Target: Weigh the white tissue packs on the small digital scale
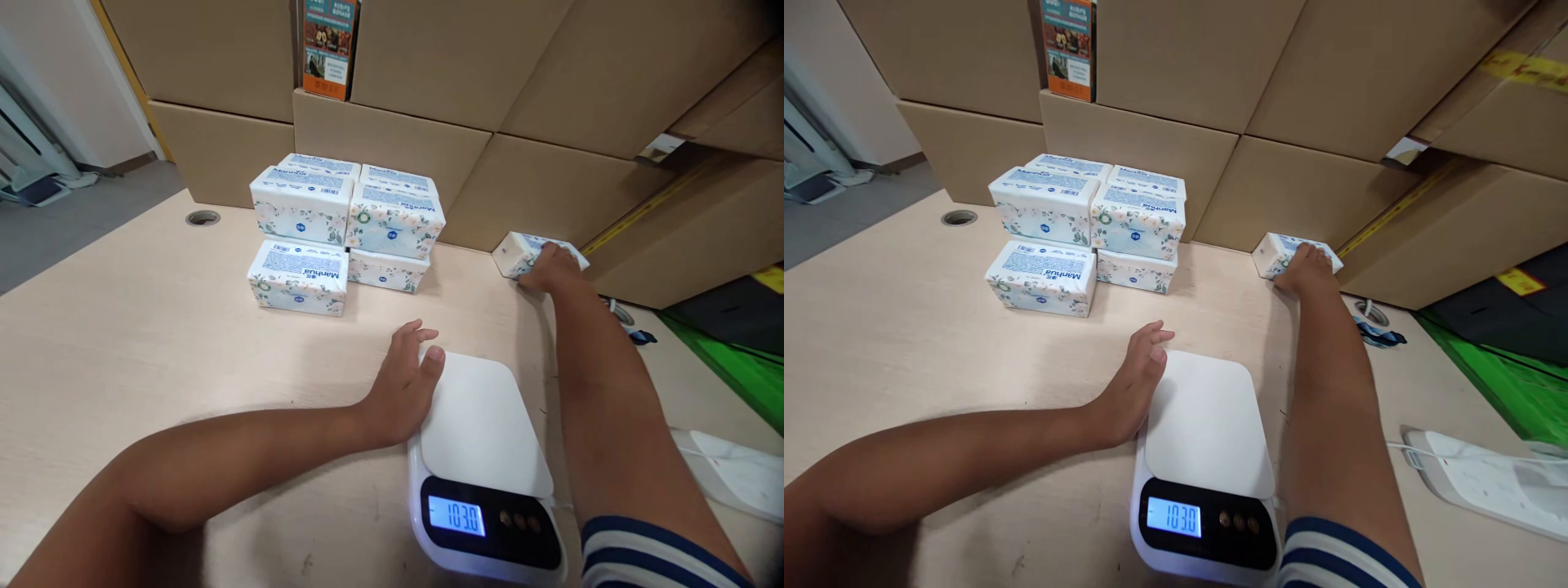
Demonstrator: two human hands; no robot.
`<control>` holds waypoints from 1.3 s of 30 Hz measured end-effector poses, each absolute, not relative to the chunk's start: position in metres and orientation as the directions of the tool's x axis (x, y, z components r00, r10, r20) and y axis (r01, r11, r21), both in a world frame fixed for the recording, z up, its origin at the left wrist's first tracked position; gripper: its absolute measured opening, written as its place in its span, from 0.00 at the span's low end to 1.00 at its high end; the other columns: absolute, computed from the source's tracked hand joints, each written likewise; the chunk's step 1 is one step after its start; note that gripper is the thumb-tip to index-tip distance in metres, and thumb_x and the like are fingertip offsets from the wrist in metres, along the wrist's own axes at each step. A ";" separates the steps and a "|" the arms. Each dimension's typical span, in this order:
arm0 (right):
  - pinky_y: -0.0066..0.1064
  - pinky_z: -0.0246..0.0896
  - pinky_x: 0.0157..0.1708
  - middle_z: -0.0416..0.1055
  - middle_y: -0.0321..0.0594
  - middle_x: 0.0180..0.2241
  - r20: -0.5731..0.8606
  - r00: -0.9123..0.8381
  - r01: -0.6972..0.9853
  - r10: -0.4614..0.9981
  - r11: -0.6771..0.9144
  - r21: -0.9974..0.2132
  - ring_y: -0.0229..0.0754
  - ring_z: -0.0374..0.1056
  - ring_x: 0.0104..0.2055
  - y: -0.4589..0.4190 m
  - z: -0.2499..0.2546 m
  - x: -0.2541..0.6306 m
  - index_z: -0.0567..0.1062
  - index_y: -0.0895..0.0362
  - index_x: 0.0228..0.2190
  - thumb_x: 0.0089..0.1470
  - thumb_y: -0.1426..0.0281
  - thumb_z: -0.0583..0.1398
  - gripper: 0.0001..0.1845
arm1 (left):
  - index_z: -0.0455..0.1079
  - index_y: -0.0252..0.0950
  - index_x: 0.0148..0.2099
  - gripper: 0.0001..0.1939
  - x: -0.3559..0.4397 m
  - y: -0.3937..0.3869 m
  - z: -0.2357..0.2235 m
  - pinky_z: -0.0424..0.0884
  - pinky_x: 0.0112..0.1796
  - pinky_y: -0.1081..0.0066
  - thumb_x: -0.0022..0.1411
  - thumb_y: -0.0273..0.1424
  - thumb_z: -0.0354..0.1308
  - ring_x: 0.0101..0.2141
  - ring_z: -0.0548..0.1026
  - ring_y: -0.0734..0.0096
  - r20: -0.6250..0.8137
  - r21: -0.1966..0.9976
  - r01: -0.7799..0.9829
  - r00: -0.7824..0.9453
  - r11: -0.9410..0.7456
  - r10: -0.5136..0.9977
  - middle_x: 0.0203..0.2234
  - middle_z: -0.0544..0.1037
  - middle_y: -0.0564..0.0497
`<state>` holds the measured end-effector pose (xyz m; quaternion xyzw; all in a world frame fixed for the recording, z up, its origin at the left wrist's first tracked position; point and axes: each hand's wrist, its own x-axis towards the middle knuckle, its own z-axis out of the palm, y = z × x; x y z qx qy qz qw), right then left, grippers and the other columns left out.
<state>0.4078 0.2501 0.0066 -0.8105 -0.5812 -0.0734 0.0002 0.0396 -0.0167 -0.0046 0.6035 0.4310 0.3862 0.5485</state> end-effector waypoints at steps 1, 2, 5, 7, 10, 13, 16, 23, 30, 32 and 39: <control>0.53 0.60 0.73 0.61 0.86 0.73 0.119 0.313 0.942 0.942 -0.324 0.084 0.71 0.61 0.76 0.251 0.006 0.409 0.59 0.75 0.72 0.60 0.67 0.65 0.46 | 0.62 0.38 0.76 0.35 0.040 -0.017 -0.004 0.50 0.84 0.49 0.85 0.57 0.41 0.84 0.52 0.52 -0.009 0.995 0.100 0.331 -0.026 0.944 0.85 0.52 0.35; 0.52 0.59 0.74 0.61 0.86 0.73 0.116 0.313 0.942 0.942 -0.324 0.084 0.71 0.61 0.76 0.252 0.006 0.409 0.59 0.75 0.72 0.60 0.67 0.65 0.46 | 0.62 0.38 0.76 0.35 0.040 -0.017 -0.004 0.50 0.84 0.49 0.85 0.57 0.41 0.84 0.52 0.52 -0.012 0.994 0.104 0.333 -0.024 0.943 0.85 0.52 0.35; 0.50 0.58 0.74 0.61 0.85 0.73 0.106 0.314 0.943 0.944 -0.323 0.084 0.71 0.60 0.77 0.253 0.006 0.411 0.59 0.77 0.72 0.62 0.68 0.65 0.46 | 0.62 0.39 0.76 0.35 0.039 -0.016 -0.003 0.50 0.84 0.48 0.85 0.57 0.40 0.84 0.53 0.52 -0.020 0.993 0.113 0.336 -0.020 0.942 0.84 0.52 0.35; 0.49 0.57 0.75 0.61 0.85 0.74 0.101 0.315 0.942 0.944 -0.324 0.085 0.70 0.59 0.78 0.254 0.005 0.412 0.58 0.79 0.73 0.62 0.68 0.66 0.47 | 0.61 0.39 0.76 0.34 0.039 -0.016 -0.002 0.51 0.83 0.46 0.85 0.57 0.41 0.84 0.54 0.51 -0.022 0.993 0.115 0.338 -0.018 0.941 0.84 0.52 0.35; 0.47 0.56 0.76 0.61 0.84 0.74 0.110 0.316 0.941 0.942 -0.326 0.087 0.70 0.59 0.78 0.255 0.003 0.414 0.58 0.80 0.73 0.63 0.69 0.66 0.47 | 0.61 0.37 0.76 0.34 0.039 -0.017 -0.002 0.51 0.83 0.45 0.85 0.56 0.41 0.84 0.54 0.50 -0.018 0.993 0.113 0.342 -0.022 0.939 0.84 0.52 0.34; 0.50 0.58 0.74 0.62 0.85 0.73 0.131 0.313 0.941 0.941 -0.325 0.088 0.70 0.60 0.78 0.256 0.000 0.415 0.58 0.76 0.74 0.62 0.69 0.67 0.47 | 0.62 0.38 0.75 0.33 0.039 -0.017 -0.003 0.52 0.83 0.46 0.85 0.56 0.41 0.84 0.54 0.51 -0.011 0.993 0.110 0.342 -0.029 0.940 0.84 0.53 0.34; 0.51 0.60 0.74 0.61 0.86 0.73 0.138 0.310 0.942 0.941 -0.324 0.086 0.71 0.60 0.78 0.257 -0.001 0.417 0.58 0.76 0.74 0.60 0.69 0.67 0.48 | 0.62 0.39 0.74 0.33 0.039 -0.017 -0.002 0.52 0.83 0.45 0.85 0.56 0.41 0.84 0.54 0.51 -0.022 0.993 0.116 0.346 -0.019 0.938 0.84 0.52 0.35; 0.54 0.61 0.74 0.63 0.84 0.72 0.146 0.311 0.942 0.939 -0.324 0.081 0.71 0.62 0.76 0.260 -0.002 0.419 0.59 0.73 0.74 0.61 0.68 0.66 0.47 | 0.63 0.42 0.73 0.31 0.040 -0.017 -0.003 0.53 0.82 0.44 0.84 0.56 0.42 0.83 0.55 0.51 -0.019 0.993 0.113 0.348 -0.022 0.937 0.84 0.53 0.36; 0.50 0.56 0.78 0.60 0.86 0.74 0.123 0.326 0.937 0.937 -0.338 0.091 0.70 0.58 0.80 0.261 -0.003 0.420 0.56 0.78 0.75 0.62 0.68 0.67 0.50 | 0.64 0.41 0.71 0.30 0.040 -0.017 -0.002 0.54 0.81 0.39 0.84 0.55 0.43 0.83 0.56 0.46 -0.022 0.993 0.117 0.352 -0.020 0.936 0.84 0.53 0.35; 0.51 0.55 0.79 0.60 0.86 0.74 0.126 0.328 0.936 0.936 -0.340 0.090 0.70 0.58 0.80 0.260 -0.003 0.419 0.55 0.78 0.75 0.62 0.68 0.67 0.50 | 0.64 0.41 0.71 0.30 0.039 -0.017 -0.001 0.54 0.81 0.38 0.84 0.55 0.43 0.82 0.57 0.45 -0.031 0.993 0.120 0.354 -0.012 0.935 0.84 0.53 0.36; 0.51 0.53 0.80 0.60 0.86 0.74 0.134 0.327 0.937 0.936 -0.339 0.081 0.71 0.57 0.81 0.256 -0.003 0.416 0.56 0.78 0.75 0.63 0.68 0.65 0.49 | 0.67 0.43 0.67 0.27 0.039 -0.016 0.000 0.55 0.81 0.41 0.84 0.55 0.42 0.84 0.53 0.50 -0.034 0.991 0.136 0.364 -0.017 0.931 0.83 0.55 0.37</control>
